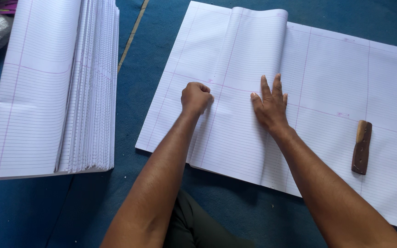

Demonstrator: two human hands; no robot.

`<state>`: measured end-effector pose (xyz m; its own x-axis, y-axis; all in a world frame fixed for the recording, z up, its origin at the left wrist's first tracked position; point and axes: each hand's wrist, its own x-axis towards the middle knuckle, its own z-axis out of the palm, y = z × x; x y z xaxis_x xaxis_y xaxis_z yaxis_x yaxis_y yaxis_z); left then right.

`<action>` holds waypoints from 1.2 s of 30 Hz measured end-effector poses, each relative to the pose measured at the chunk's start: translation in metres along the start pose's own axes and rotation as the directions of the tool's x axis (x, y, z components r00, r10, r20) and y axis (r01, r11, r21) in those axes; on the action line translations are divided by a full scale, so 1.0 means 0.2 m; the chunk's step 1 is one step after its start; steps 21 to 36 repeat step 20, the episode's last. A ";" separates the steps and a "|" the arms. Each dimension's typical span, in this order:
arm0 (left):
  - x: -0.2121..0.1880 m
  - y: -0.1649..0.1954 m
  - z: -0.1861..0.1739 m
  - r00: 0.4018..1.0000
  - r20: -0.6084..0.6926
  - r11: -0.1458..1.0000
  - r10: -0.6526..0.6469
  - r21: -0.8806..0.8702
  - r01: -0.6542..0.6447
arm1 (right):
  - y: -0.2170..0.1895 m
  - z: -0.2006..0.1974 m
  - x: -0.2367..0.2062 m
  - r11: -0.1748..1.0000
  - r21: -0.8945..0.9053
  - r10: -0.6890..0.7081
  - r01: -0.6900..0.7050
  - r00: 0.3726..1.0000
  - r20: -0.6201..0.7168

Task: The person folds lined paper sheets in half and presses the crease with a small wooden tool. They repeat this process for multiple sheets, stacking the folded papers to the side.

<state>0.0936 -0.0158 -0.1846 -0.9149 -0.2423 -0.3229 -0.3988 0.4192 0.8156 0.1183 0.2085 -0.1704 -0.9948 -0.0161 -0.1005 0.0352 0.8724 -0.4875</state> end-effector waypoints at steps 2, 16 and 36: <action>0.00 0.03 -0.02 0.999 0.019 0.999 -0.038 -0.003 0.038 | 0.00 0.00 0.00 1.000 -0.028 -0.007 0.007 1.000 -0.001; 0.07 0.06 0.01 0.993 -0.084 0.984 -0.086 0.148 0.098 | -0.05 0.02 0.01 0.985 -0.170 0.038 -0.031 0.999 0.039; 0.02 0.09 -0.04 0.989 0.010 0.983 -0.150 0.111 0.148 | -0.05 0.03 0.01 0.988 -0.154 0.036 -0.030 0.999 0.039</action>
